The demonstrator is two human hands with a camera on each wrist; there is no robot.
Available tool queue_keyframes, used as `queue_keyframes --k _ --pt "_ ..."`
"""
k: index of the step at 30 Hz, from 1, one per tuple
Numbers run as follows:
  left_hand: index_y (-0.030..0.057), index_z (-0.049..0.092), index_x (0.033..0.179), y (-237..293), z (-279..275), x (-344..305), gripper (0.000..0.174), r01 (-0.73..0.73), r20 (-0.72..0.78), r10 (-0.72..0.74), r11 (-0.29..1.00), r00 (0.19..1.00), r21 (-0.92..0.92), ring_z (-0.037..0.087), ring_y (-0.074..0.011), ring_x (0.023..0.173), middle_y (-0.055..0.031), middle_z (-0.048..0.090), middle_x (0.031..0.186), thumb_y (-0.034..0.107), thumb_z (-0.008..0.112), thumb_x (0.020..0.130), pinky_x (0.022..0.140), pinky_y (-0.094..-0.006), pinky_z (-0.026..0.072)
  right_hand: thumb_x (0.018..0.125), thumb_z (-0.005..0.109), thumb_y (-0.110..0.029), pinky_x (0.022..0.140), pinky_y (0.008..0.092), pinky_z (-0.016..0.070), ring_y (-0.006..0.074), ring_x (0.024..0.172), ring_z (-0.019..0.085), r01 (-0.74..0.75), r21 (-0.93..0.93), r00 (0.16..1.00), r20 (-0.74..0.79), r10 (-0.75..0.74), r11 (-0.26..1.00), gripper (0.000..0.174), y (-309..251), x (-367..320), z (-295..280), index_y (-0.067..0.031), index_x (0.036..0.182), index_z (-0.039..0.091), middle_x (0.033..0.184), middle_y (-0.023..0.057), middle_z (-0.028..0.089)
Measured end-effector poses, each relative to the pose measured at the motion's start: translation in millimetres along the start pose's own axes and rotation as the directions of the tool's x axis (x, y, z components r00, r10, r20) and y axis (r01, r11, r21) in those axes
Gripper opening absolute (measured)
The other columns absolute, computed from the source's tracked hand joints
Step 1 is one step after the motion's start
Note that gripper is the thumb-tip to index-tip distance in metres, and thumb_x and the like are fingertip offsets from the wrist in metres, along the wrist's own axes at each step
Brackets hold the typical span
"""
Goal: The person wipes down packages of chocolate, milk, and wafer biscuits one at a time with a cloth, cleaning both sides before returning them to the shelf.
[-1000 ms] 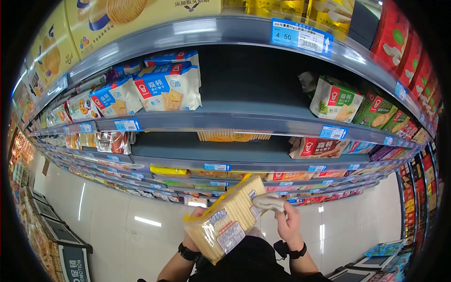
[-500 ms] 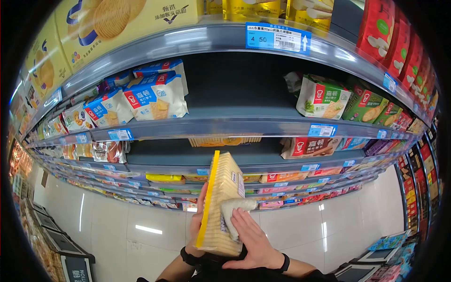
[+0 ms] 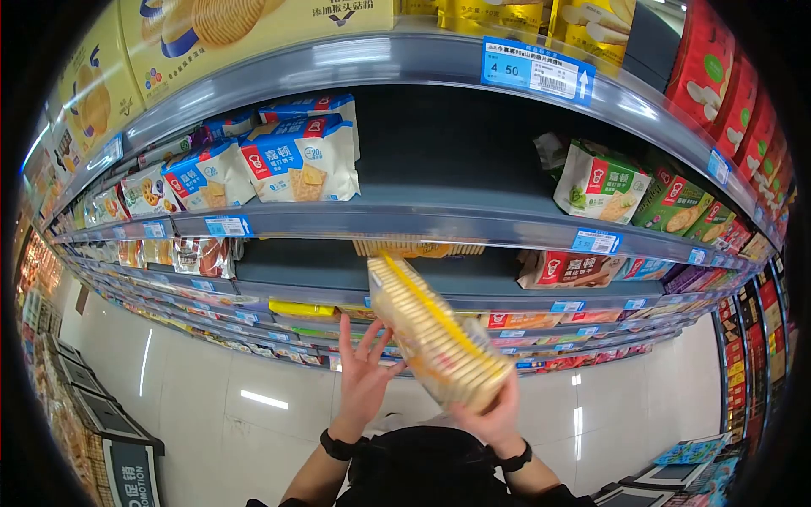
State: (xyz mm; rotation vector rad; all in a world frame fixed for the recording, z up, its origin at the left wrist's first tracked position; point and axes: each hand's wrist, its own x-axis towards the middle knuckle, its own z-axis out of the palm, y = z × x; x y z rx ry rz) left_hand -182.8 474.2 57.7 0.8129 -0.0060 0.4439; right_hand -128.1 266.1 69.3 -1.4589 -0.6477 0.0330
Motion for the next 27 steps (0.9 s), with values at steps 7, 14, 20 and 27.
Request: queue_keyframes --k 7,14,20,27 --pt "0.0126 0.017 0.159 -16 -51 14 0.089 0.142 -0.251 0.071 0.665 0.965 0.734 0.044 -0.0279 0.135 -0.0146 0.033 0.156 -0.005 0.067 0.087 0.107 -0.0443 0.0456 0.071 0.083 -0.018 0.101 0.034 0.0507 0.0231 0.117 0.063 -0.187 0.424 0.948 -0.159 0.276 0.886 0.089 11 24 -42 0.005 0.143 0.037 0.13 0.0151 0.06" --pt "0.0063 0.037 0.149 -14 -92 14 0.061 0.418 -0.036 -0.417 0.906 0.908 0.063 0.054 -0.022 0.129 -0.0114 0.056 0.139 0.007 0.065 0.094 0.108 -0.0429 0.044 0.078 0.073 -0.008 0.099 0.0338 0.0509 0.0219 0.117 0.062 -0.224 0.58 0.959 -0.011 0.283 0.783 0.075 12 19 -59 0.0027 0.144 0.041 0.133 0.0128 0.06" --pt "0.0077 0.043 0.147 -17 -90 10 0.056 0.402 -0.071 -0.42 0.897 0.905 -0.181 0.054 -0.0259 0.131 -0.0078 0.055 0.144 0.024 0.064 0.098 0.11 -0.0444 0.044 0.093 0.062 -0.013 0.106 0.0363 0.0458 0.0216 0.122 0.06 -0.2 0.695 0.835 -0.249 0.491 0.691 0.052 3 35 -58 0.0015 0.141 0.047 0.133 0.0125 0.061" --pt "0.0047 0.043 0.145 -5 -104 35 0.05 0.236 -0.081 -0.252 0.957 0.964 -0.167 0.055 -0.026 0.13 -0.0099 0.056 0.142 0.008 0.06 0.098 0.111 -0.0456 0.0433 0.09 0.055 -0.01 0.101 0.035 0.0479 0.0226 0.115 0.062 -0.111 0.571 0.883 -0.318 0.344 0.813 0.031 33 39 -118 -0.0014 0.119 0.06 0.121 0.0112 0.066"
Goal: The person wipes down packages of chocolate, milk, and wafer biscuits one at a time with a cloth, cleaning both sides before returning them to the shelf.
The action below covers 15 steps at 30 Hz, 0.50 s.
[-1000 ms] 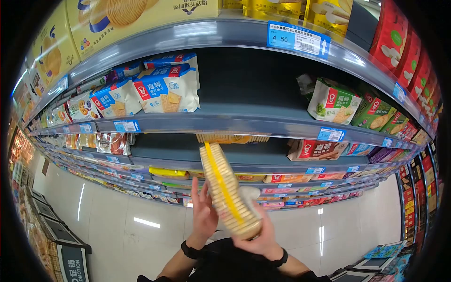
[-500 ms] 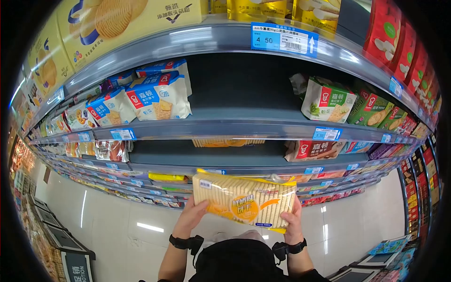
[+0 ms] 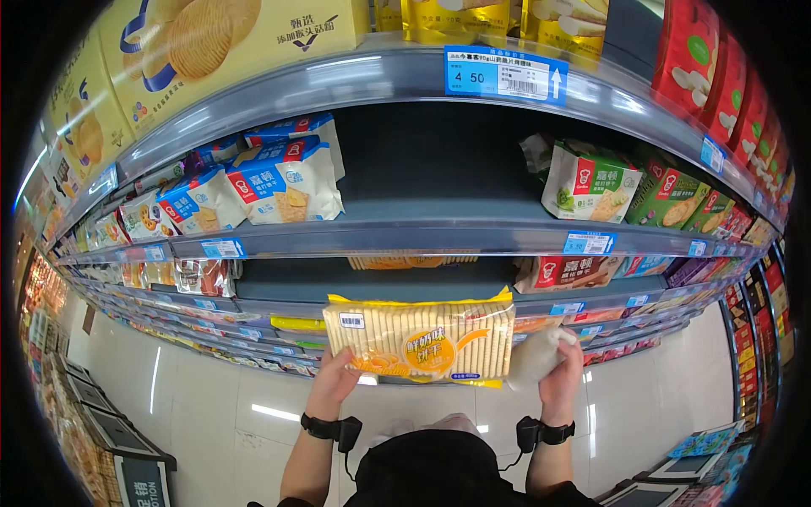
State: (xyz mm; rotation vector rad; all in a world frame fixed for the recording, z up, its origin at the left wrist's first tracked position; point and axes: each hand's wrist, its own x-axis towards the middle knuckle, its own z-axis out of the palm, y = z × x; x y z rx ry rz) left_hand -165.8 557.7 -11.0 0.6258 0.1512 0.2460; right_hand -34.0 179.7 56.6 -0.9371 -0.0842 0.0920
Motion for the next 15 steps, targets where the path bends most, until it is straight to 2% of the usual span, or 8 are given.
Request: queue_keyframes --k 2,5,6,8,10,11,13,15 --pt "0.004 0.042 0.145 5 -4 9 0.051 -0.022 -0.002 0.022 0.999 1.0 0.026 0.054 -0.0259 0.131 -0.0099 0.056 0.142 0.006 0.059 0.098 0.111 -0.0456 0.0429 0.079 0.052 -0.008 0.098 0.0342 0.0494 0.0243 0.116 0.061 -0.038 -0.113 0.998 0.042 0.043 0.993 0.025 -6 3 5 -0.0015 0.102 0.061 0.126 0.0153 0.064" --pt "0.0064 0.042 0.146 7 -1 22 0.052 -0.018 -0.013 0.018 0.998 1.0 0.064 0.055 -0.0265 0.13 -0.01 0.054 0.144 0.002 0.058 0.097 0.112 -0.046 0.0419 0.077 0.054 -0.007 0.1 0.035 0.0482 0.0257 0.119 0.058 -0.104 -0.226 0.983 0.127 0.135 0.969 0.021 6 6 25 0.0003 0.096 0.062 0.137 0.0194 0.059" --pt "0.0082 0.038 0.147 6 4 27 0.055 -0.046 -0.034 0.047 0.998 0.998 0.045 0.055 -0.0258 0.129 -0.0095 0.053 0.143 -0.001 0.058 0.096 0.111 -0.0452 0.043 0.076 0.054 -0.003 0.103 0.036 0.0463 0.0271 0.126 0.055 -0.112 -0.251 0.968 0.192 0.163 0.961 0.019 18 12 19 0.0015 0.092 0.064 0.148 0.0213 0.05" --pt "0.0101 0.035 0.147 5 23 32 0.058 -0.077 -0.059 0.079 0.997 0.995 0.026 0.056 -0.0251 0.128 -0.0089 0.052 0.143 -0.004 0.058 0.095 0.11 -0.0444 0.0442 0.076 0.054 -0.002 0.104 0.0362 0.0456 0.0274 0.129 0.053 -0.116 -0.227 0.966 0.202 0.164 0.967 0.019 21 15 37 0.0019 0.092 0.065 0.15 0.0207 0.046" --pt "0.0137 0.027 0.147 8 46 36 0.065 -0.222 -0.037 0.235 0.953 0.971 0.207 0.054 -0.0228 0.128 -0.0114 0.051 0.139 -0.004 0.06 0.094 0.108 -0.0401 0.0446 0.079 0.061 -0.003 0.11 0.0379 0.0394 0.0293 0.139 0.045 -0.109 -0.225 0.943 0.286 0.173 0.968 0.021 30 26 36 0.0017 0.097 0.07 0.16 0.0193 0.034" --pt "0.0137 0.027 0.147 9 50 40 0.065 -0.223 -0.037 0.236 0.953 0.971 0.206 0.054 -0.0228 0.128 -0.0114 0.051 0.139 -0.004 0.06 0.094 0.108 -0.0401 0.0446 0.079 0.061 -0.003 0.11 0.0379 0.0394 0.0293 0.139 0.045 -0.108 -0.226 0.942 0.286 0.172 0.968 0.021 37 31 36 0.0017 0.097 0.07 0.16 0.0193 0.034" --pt "0.0126 0.022 0.145 12 56 49 0.07 -0.251 0.019 0.276 0.841 0.961 0.479 0.05 -0.021 0.129 -0.0137 0.049 0.137 -0.001 0.064 0.092 0.107 -0.0359 0.0439 0.079 0.065 -0.003 0.114 0.0389 0.0345 0.0314 0.145 0.038 0.091 -0.481 0.957 0.284 0.057 0.872 0.019 49 40 40 -0.002 0.096 0.072 0.161 0.0204 0.032" --pt "0.012 0.022 0.146 16 63 56 0.07 -0.277 0.053 0.304 0.762 0.951 0.585 0.048 -0.0211 0.13 -0.0153 0.047 0.138 0.002 0.066 0.093 0.109 -0.0366 0.042 0.078 0.068 -0.003 0.116 0.0403 0.0315 0.033 0.148 0.033 0.087 -0.485 0.962 0.267 0.053 0.87 0.019 55 49 43 -0.0055 0.096 0.073 0.162 0.0211 0.028"
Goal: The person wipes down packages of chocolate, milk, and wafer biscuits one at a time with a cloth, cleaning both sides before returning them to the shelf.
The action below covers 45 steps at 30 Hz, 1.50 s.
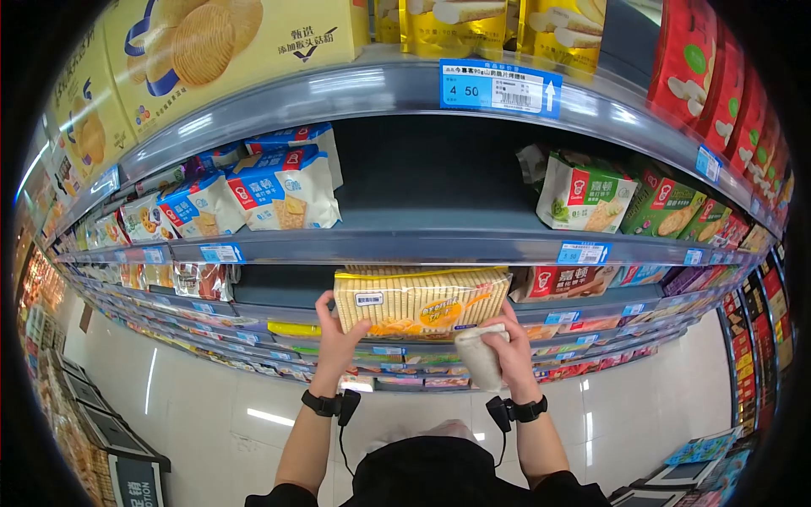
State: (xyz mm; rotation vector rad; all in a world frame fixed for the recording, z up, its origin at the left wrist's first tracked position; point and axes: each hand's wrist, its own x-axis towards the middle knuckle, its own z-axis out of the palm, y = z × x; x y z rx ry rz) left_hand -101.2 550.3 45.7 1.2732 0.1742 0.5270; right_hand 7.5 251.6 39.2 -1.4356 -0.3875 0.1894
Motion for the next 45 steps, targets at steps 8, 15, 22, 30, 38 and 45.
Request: queue_keyframes --k 8,15,22,30,38,45 --pt "0.0049 0.04 0.143 -23 -6 31 0.055 -0.239 -0.007 0.272 0.858 0.962 0.455 0.046 -0.023 0.128 -0.0154 0.044 0.141 0.017 0.067 0.096 0.108 -0.0426 0.0382 0.079 0.066 -0.002 0.097 0.0313 0.0415 0.0206 0.118 0.054 -0.003 -0.153 0.998 0.059 0.012 0.988 0.016 -14 36 16 -0.0029 0.095 0.071 0.126 0.0116 0.056" --pt "0.0035 0.05 0.135 -33 -7 32 0.047 -0.223 -0.03 0.363 0.634 0.931 0.741 0.05 -0.0307 0.116 -0.0147 0.059 0.121 0.023 0.066 0.096 0.101 -0.0431 0.0365 0.08 0.066 -0.003 0.089 0.0297 0.0434 0.0168 0.108 0.054 0.107 -0.215 0.994 0.009 -0.107 0.971 0.015 12 45 18 -0.0022 0.094 0.07 0.115 0.0081 0.055" --pt "0.0037 0.05 0.133 -25 -2 36 0.047 -0.123 -0.111 0.331 0.61 0.937 0.783 0.052 -0.0343 0.111 -0.0177 0.063 0.115 0.027 0.066 0.096 0.098 -0.0458 0.038 0.08 0.067 -0.008 0.1 0.034 0.044 0.0267 0.129 0.053 0.023 -0.064 0.999 0.035 -0.02 0.998 0.019 3 42 20 -0.0025 0.098 0.072 0.148 0.0263 0.047" --pt "0.0001 0.04 0.142 -32 -10 34 0.065 -0.116 -0.036 0.283 0.504 0.958 0.856 0.051 -0.0446 0.113 -0.0256 0.061 0.117 0.028 0.07 0.092 0.098 -0.0519 0.039 0.083 0.067 -0.01 0.097 0.0309 0.0463 0.0252 0.13 0.054 -0.062 -0.079 0.987 0.143 0.073 0.995 0.019 20 47 18 -0.0021 0.1 0.072 0.157 0.0221 0.037" --pt "-0.0017 0.032 0.151 -30 39 -13 0.079 -0.137 -0.142 0.472 0.508 0.87 0.85 0.053 -0.0391 0.124 -0.0235 0.051 0.14 0.022 0.075 0.089 0.106 -0.0467 0.039 0.093 0.067 -0.008 0.102 0.0334 0.0473 0.0221 0.132 0.052 0.061 0.061 0.989 -0.141 -0.052 0.996 0.024 10 14 1 0.0042 0.113 0.068 0.155 0.0182 0.042" --pt "0.0041 0.041 0.147 -52 111 -97 0.066 0.212 0.171 -0.202 0.976 0.964 -0.041 0.053 -0.0227 0.129 -0.0141 0.055 0.139 0.014 0.074 0.092 0.106 -0.0381 0.0431 0.102 0.058 -0.017 0.094 0.0321 0.0533 0.0176 0.104 0.068 -0.429 0.56 0.9 0.202 0.386 0.709 0.027 27 -28 -11 -0.001 0.124 0.063 0.117 0.0091 0.069"
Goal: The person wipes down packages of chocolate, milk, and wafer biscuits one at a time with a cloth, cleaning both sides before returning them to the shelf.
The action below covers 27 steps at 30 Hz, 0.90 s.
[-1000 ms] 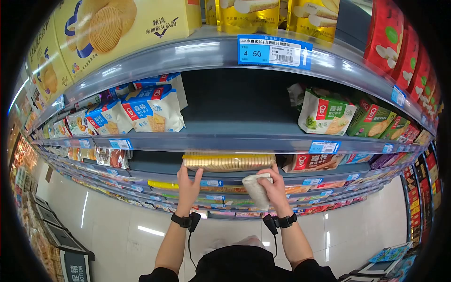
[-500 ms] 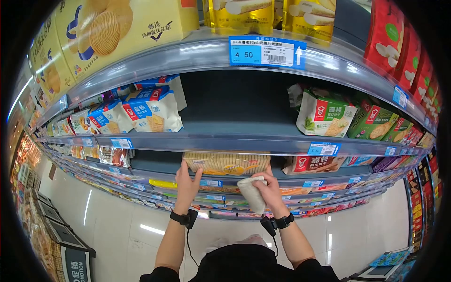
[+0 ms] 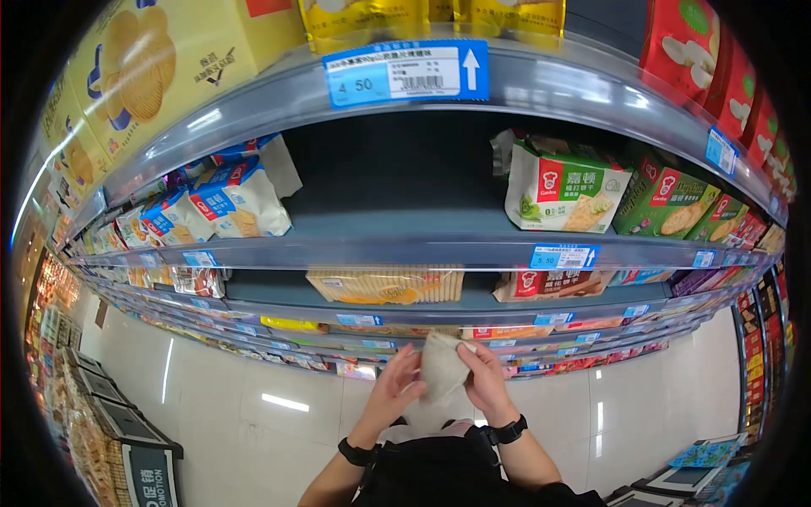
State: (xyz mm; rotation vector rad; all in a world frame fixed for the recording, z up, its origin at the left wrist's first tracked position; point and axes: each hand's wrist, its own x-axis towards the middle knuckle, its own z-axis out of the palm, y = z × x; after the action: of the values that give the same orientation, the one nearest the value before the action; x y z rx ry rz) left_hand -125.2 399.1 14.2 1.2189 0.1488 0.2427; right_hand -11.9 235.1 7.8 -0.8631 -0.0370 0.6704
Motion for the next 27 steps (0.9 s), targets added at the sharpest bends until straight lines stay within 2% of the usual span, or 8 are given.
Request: queue_keyframes --k 3,10,12,15,19,21,24,27 --pt "0.003 0.042 0.147 1 3 -13 0.064 0.204 0.015 -0.204 0.979 0.979 -0.005 0.055 -0.0183 0.123 -0.0115 0.058 0.133 0.013 0.073 0.092 0.103 -0.0335 0.0447 0.104 0.055 -0.021 0.095 0.0329 0.0528 0.0195 0.11 0.066 -0.195 0.18 0.981 0.045 0.19 0.964 0.031 8 -10 -9 -0.0009 0.128 0.061 0.122 0.0106 0.068" --pt "-0.0015 0.054 0.129 -13 -15 -37 0.047 0.275 -0.225 -0.228 0.94 0.947 0.203 0.06 -0.0111 0.1 -0.0069 0.063 0.113 0.023 0.073 0.094 0.086 -0.0268 0.0494 0.103 0.056 -0.017 0.099 0.0335 0.0503 0.022 0.119 0.061 -0.365 0.434 0.93 0.126 0.346 0.824 0.042 21 -30 20 -0.0069 0.143 0.046 0.132 0.0113 0.061" --pt "-0.0005 0.058 0.117 -16 -27 -44 0.039 0.315 -0.329 -0.241 0.929 0.913 0.193 0.059 -0.0089 0.09 -0.0036 0.064 0.1 0.03 0.071 0.095 0.079 -0.0251 0.049 0.098 0.063 -0.008 0.095 0.0305 0.0511 0.0186 0.113 0.062 -0.139 0.081 0.99 0.048 0.136 0.987 0.042 48 -34 23 -0.0108 0.138 0.048 0.127 0.0095 0.061" --pt "0.0013 0.06 0.109 -19 -58 -58 0.036 0.352 -0.359 -0.312 0.935 0.88 0.05 0.058 -0.0072 0.087 -0.0017 0.063 0.093 0.033 0.07 0.096 0.077 -0.0238 0.0485 0.093 0.069 -0.002 0.09 0.0271 0.0508 0.0135 0.11 0.061 -0.064 -0.24 0.986 0.137 0.099 0.969 0.036 86 -27 17 -0.0098 0.124 0.054 0.123 0.0083 0.061" --pt "0.0028 0.059 0.105 1 -97 -69 0.032 0.273 -0.351 -0.255 0.962 0.901 0.001 0.058 -0.0062 0.085 -0.0012 0.064 0.091 0.03 0.072 0.094 0.075 -0.0234 0.0484 0.092 0.071 -0.005 0.083 0.0236 0.0506 0.0091 0.106 0.06 -0.055 -0.425 0.987 0.114 0.113 0.903 0.026 110 -24 58 -0.0073 0.114 0.058 0.124 0.0065 0.06" --pt "0.003 0.059 0.105 14 -125 -80 0.031 0.307 -0.302 -0.276 0.95 0.913 0.06 0.059 -0.0074 0.085 -0.0024 0.064 0.094 0.025 0.076 0.092 0.074 -0.0243 0.049 0.092 0.073 -0.008 0.074 0.0209 0.049 0.0059 0.095 0.06 0.185 -0.547 0.982 0.138 -0.13 0.816 0.021 134 -26 85 -0.0054 0.108 0.061 0.115 0.0016 0.062" --pt "0.002 0.059 0.111 29 -174 -100 0.034 0.271 -0.273 -0.246 0.961 0.93 0.06 0.06 -0.0088 0.089 -0.0039 0.064 0.101 0.02 0.078 0.089 0.077 -0.0254 0.0502 0.091 0.074 -0.011 0.069 0.0185 0.0466 0.0039 0.089 0.06 0.223 -0.438 0.972 0.164 -0.166 0.871 0.022 175 -23 124 -0.0053 0.108 0.061 0.111 0.0 0.062" --pt "0.0012 0.058 0.118 59 -214 -119 0.04 0.218 -0.208 -0.212 0.976 0.955 0.008 0.061 -0.0104 0.098 -0.0054 0.063 0.109 0.019 0.079 0.088 0.083 -0.027 0.0512 0.092 0.074 -0.011 0.073 0.0195 0.0481 0.0055 0.092 0.06 0.093 -0.601 0.991 0.136 -0.013 0.794 0.021 210 -22 150 -0.0042 0.108 0.061 0.114 0.0018 0.061"
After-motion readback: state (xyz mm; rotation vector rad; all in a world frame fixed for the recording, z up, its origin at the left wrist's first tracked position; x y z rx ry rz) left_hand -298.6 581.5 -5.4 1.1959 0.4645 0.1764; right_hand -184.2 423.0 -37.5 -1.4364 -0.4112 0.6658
